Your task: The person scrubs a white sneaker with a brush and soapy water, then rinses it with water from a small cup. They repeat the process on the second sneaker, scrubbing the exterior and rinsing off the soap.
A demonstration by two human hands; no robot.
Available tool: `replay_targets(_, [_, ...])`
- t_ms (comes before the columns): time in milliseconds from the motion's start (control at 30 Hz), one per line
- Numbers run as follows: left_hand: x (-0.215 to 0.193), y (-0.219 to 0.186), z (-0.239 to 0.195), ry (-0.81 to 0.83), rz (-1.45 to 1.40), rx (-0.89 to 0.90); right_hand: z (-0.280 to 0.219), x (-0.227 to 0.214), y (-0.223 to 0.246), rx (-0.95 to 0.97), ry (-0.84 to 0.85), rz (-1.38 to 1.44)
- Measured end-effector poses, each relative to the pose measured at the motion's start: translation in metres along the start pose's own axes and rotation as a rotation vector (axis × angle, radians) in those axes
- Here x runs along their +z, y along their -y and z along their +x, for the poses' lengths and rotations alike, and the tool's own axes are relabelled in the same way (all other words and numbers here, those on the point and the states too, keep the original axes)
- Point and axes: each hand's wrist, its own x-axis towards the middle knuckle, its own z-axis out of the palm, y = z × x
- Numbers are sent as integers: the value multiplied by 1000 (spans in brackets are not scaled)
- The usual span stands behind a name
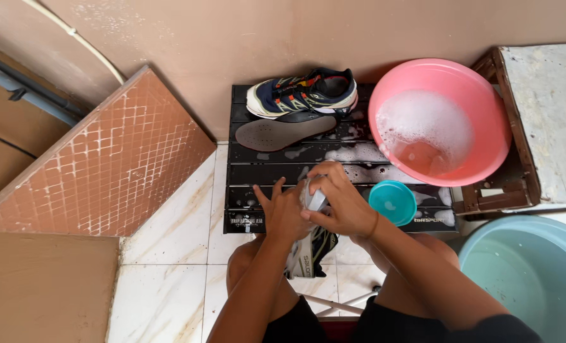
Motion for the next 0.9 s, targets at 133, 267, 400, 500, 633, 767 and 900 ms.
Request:
replay_targets(133, [-48, -33, -12, -24, -98, 7, 3, -6, -74, 255, -189, 45])
replay_targets(267, [-50, -35, -8, -23, -93, 11, -6, -3, -97, 654, -250, 56])
replay_targets(400, [-31, -28, -10, -74, -86, 28, -13, 5, -91, 547, -314, 22])
replay_targets(500, [-30, -24, -11, -80, -99, 17, 3, 4, -18, 147, -191, -29])
replay_targets(633, [-28, -21, -14, -80, -99, 26, 2, -2, -36, -37, -21, 47])
replay_targets(767, [-49, -36, -18, -55, -99, 16, 0, -5, -62, 228, -208, -43])
replay_targets(900, [-9, -10, -7, -77, -71, 25, 3, -3, -14, -8, 33, 29])
